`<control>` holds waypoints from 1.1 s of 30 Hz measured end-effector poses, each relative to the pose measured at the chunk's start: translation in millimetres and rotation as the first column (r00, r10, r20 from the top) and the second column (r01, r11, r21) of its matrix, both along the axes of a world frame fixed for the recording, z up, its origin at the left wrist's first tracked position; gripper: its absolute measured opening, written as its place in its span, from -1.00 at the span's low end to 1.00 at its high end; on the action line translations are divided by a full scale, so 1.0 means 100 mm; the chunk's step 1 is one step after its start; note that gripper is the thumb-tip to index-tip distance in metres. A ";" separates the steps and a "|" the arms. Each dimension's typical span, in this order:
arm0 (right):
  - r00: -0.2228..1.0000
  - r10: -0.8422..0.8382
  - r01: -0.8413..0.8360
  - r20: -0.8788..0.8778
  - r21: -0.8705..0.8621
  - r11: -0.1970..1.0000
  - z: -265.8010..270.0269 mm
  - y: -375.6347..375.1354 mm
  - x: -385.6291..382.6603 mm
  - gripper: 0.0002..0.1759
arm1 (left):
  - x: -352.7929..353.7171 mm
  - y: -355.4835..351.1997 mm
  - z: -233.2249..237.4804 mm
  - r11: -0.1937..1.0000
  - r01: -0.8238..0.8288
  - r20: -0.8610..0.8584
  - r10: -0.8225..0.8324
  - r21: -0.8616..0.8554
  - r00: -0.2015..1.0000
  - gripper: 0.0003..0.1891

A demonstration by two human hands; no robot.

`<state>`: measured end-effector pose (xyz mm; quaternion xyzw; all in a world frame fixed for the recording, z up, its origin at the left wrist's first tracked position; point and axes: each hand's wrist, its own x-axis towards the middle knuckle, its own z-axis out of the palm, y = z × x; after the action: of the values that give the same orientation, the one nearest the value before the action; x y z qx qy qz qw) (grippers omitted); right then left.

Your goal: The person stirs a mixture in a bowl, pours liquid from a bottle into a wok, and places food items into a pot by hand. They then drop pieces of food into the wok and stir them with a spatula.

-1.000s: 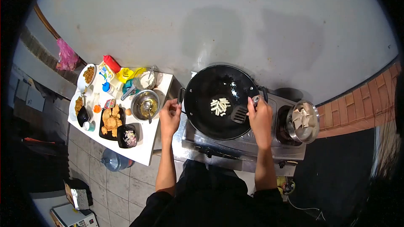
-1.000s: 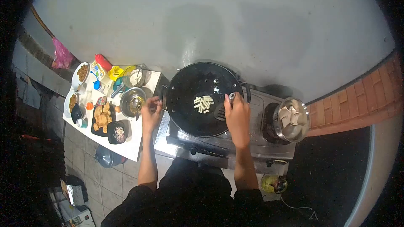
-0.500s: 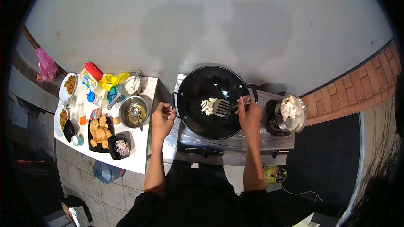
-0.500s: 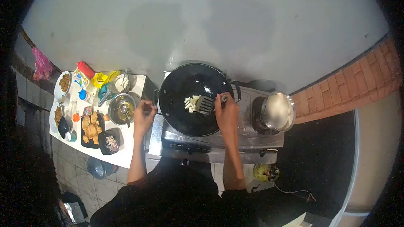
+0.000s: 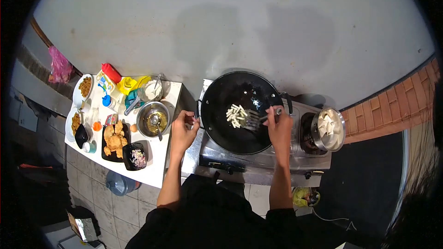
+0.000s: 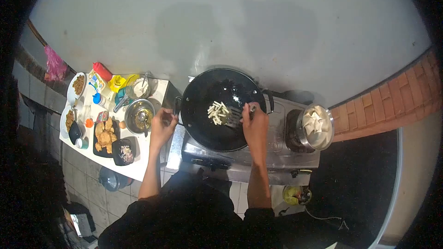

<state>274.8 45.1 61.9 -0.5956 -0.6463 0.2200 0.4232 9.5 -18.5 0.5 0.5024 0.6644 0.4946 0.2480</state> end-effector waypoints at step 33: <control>0.997 0.010 -0.006 -0.078 0.057 0.998 -0.03 0.10 0.15 -0.70 | -0.12 0.02 -0.04 0.995 0.094 0.064 -0.092 -0.031 0.994 -0.76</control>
<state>289.9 55.5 58.5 -0.5717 -0.6377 0.2263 0.4640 -2.9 -16.2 -3.1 0.5130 0.6404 0.4866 0.2998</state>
